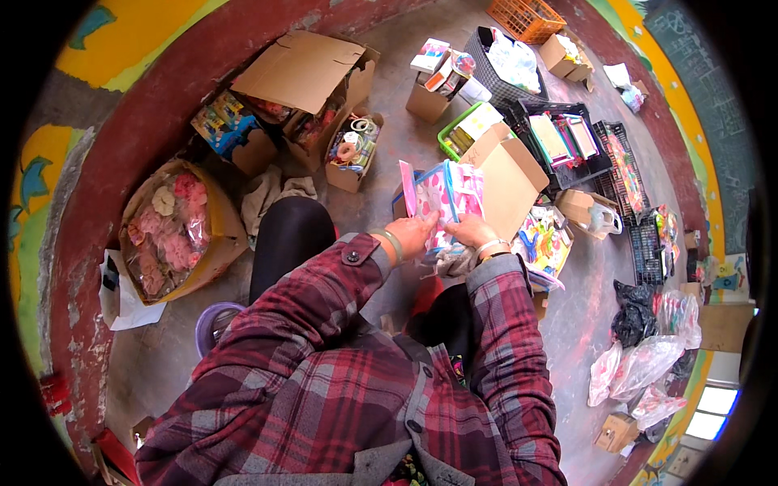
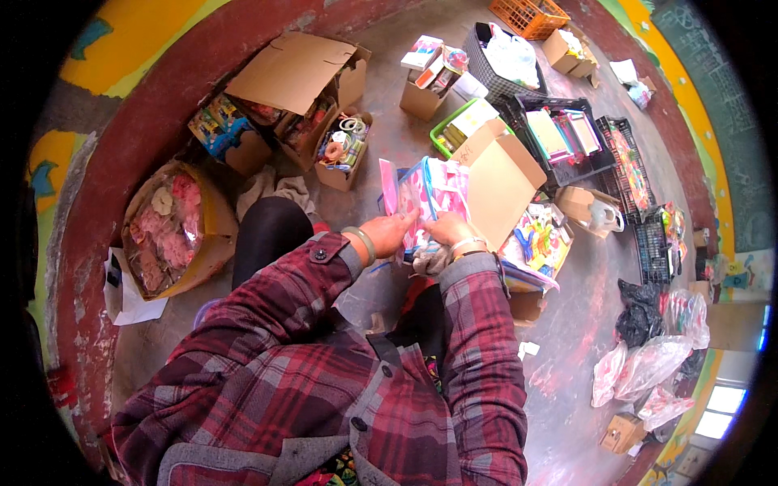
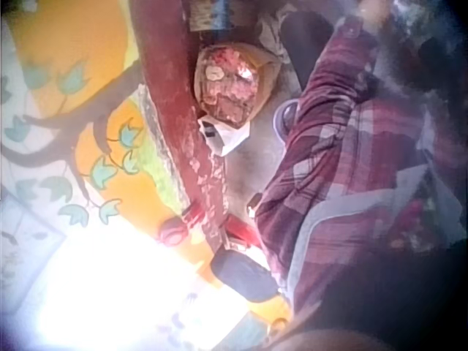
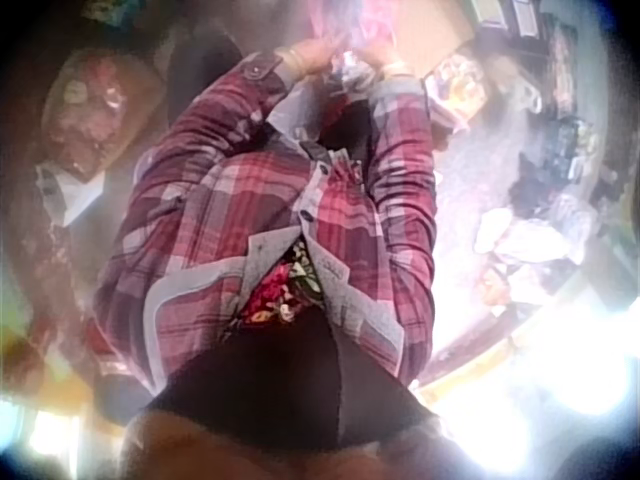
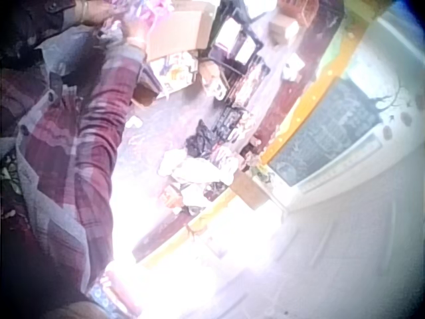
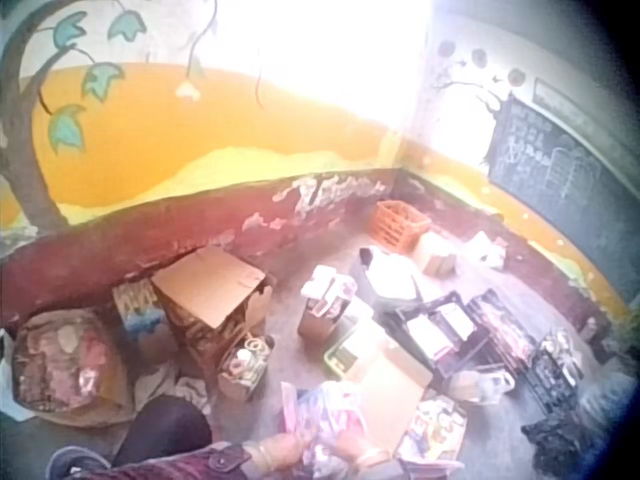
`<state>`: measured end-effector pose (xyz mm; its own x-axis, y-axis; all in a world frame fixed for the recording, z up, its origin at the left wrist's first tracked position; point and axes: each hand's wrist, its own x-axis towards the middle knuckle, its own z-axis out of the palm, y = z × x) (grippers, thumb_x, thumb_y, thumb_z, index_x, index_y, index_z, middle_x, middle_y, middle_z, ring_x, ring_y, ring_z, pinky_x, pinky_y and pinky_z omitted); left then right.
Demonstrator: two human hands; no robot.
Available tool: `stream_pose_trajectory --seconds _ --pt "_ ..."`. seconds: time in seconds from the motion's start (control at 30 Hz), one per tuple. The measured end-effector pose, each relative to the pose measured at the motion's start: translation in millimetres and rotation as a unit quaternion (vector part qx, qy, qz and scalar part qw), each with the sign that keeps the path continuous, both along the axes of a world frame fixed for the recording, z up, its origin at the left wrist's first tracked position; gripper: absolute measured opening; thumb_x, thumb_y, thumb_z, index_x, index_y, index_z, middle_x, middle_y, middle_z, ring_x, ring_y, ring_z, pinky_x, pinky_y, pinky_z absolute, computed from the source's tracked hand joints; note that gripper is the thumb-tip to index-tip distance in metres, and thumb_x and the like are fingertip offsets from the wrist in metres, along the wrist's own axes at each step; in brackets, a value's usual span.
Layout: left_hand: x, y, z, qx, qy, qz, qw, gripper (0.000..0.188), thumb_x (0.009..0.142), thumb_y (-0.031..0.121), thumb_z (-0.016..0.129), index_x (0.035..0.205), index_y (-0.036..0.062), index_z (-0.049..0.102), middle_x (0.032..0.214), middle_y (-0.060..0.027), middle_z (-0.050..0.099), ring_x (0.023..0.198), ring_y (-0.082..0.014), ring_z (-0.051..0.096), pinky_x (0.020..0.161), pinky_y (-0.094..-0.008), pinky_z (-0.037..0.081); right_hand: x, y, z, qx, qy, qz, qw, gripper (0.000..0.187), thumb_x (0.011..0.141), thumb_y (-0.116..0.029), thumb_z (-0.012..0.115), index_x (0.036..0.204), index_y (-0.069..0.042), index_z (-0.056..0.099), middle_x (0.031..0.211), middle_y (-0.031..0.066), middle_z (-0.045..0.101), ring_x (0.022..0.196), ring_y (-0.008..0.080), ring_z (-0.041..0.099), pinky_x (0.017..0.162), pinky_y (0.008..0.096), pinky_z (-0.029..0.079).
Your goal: The person sits on the floor and repeatedly picks up small, colorful, insulated lunch boxes from a pile. They unfold each box, display the front and back designs to the camera, and place them into a cardboard box. The person handles the items one at a time, showing various patterns including flowers, hearts, and cartoon characters.
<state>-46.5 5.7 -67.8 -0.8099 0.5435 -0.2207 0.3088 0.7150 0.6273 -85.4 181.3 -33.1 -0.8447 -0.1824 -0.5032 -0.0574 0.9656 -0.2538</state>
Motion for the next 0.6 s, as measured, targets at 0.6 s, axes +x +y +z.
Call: stream_pose_trajectory --seconds 0.6 --pt "-2 6 -5 0.014 0.020 0.009 1.000 0.039 0.083 0.007 0.044 0.118 -0.0074 0.037 0.097 -0.0282 0.060 0.093 -0.0408 0.060 0.078 -0.0457 0.048 -30 12 -61 0.042 -0.098 0.168 0.980 0.029 0.080 -0.016 0.049 0.102 -0.002 0.063 0.104 0.0229 0.062 0.099 0.0373 0.059 0.083 0.0436 0.047"
